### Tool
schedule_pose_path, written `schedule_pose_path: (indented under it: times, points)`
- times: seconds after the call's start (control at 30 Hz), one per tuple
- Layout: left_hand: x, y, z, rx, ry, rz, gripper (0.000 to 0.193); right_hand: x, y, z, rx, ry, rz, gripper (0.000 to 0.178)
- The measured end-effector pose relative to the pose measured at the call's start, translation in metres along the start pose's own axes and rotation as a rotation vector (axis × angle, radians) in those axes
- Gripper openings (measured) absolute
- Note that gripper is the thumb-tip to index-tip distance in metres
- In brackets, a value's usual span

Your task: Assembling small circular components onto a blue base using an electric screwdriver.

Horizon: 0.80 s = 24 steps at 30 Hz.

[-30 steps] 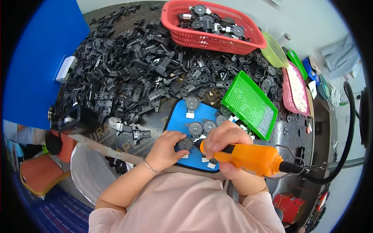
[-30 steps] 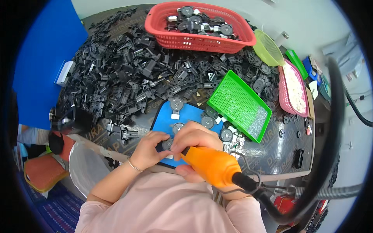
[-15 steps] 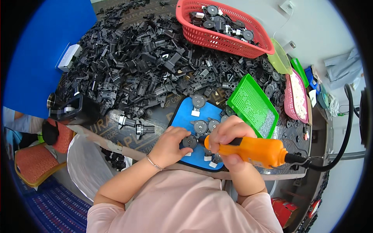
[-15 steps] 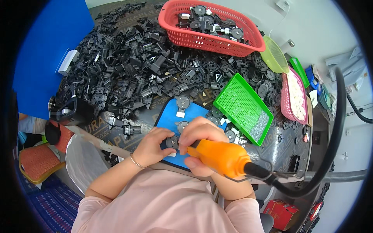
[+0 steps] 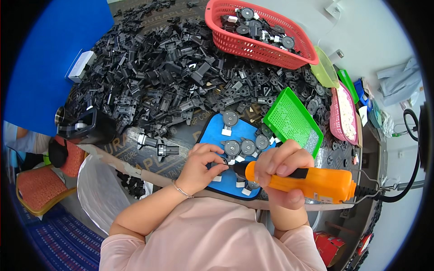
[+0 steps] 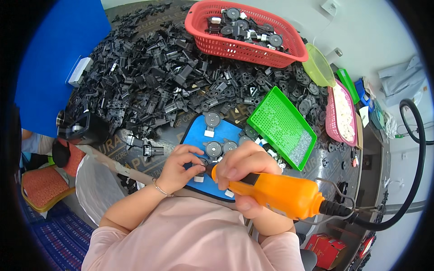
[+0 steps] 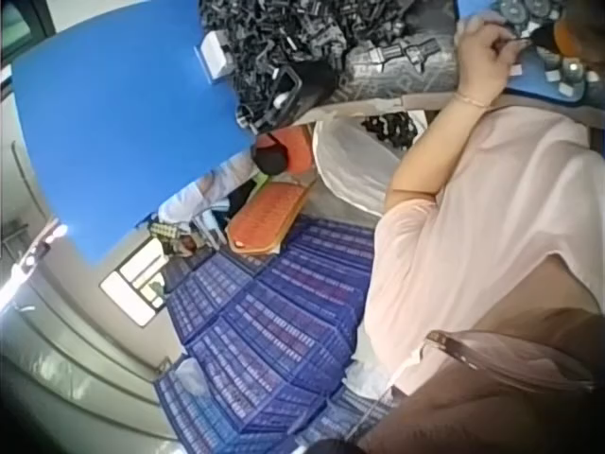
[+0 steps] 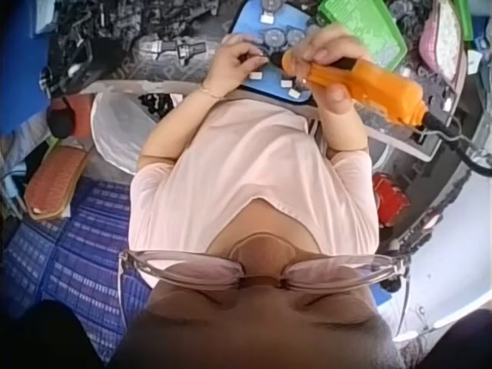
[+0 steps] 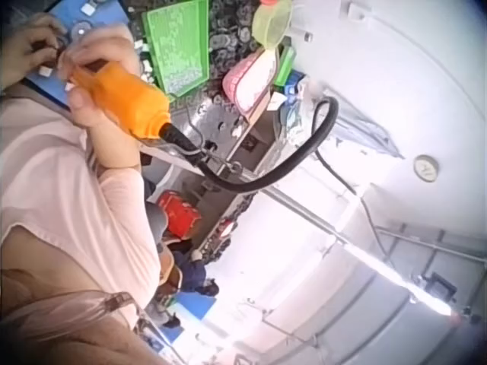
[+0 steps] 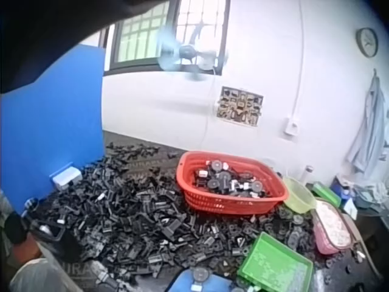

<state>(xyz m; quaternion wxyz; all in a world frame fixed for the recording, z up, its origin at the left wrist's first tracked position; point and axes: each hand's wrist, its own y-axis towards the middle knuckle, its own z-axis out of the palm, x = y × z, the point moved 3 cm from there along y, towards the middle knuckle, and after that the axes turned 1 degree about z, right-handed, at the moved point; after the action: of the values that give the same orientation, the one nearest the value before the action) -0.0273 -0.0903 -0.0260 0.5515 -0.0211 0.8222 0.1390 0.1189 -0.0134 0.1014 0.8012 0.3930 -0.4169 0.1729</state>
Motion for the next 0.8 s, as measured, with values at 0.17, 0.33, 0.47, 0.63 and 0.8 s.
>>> schedule_pose_path:
  times: [0.17, 0.33, 0.47, 0.63, 0.8]
  points:
    - [-0.011, 0.003, -0.002, -0.019, -0.067, 0.006, 0.015, 0.002, 0.0, 0.0, -0.007, -0.012, 0.001, 0.035]
    - [-0.007, 0.001, -0.002, -0.017, 0.009, 0.038, 0.015, 0.003, -0.001, 0.0, -0.035, -0.008, 0.002, 0.034]
    - [-0.017, 0.002, -0.007, -0.027, 0.213, 0.121, 0.016, 0.005, -0.001, 0.0, -0.026, -0.009, -0.014, 0.034]
    - [-0.025, 0.003, -0.007, -0.037, 0.37, 0.241, 0.016, 0.004, 0.0, 0.003, 0.003, -0.029, -0.003, 0.035]
    - [-0.025, 0.001, -0.008, -0.092, 0.522, 0.371, 0.017, 0.005, -0.002, 0.0, -0.039, -0.037, -0.005, 0.037]
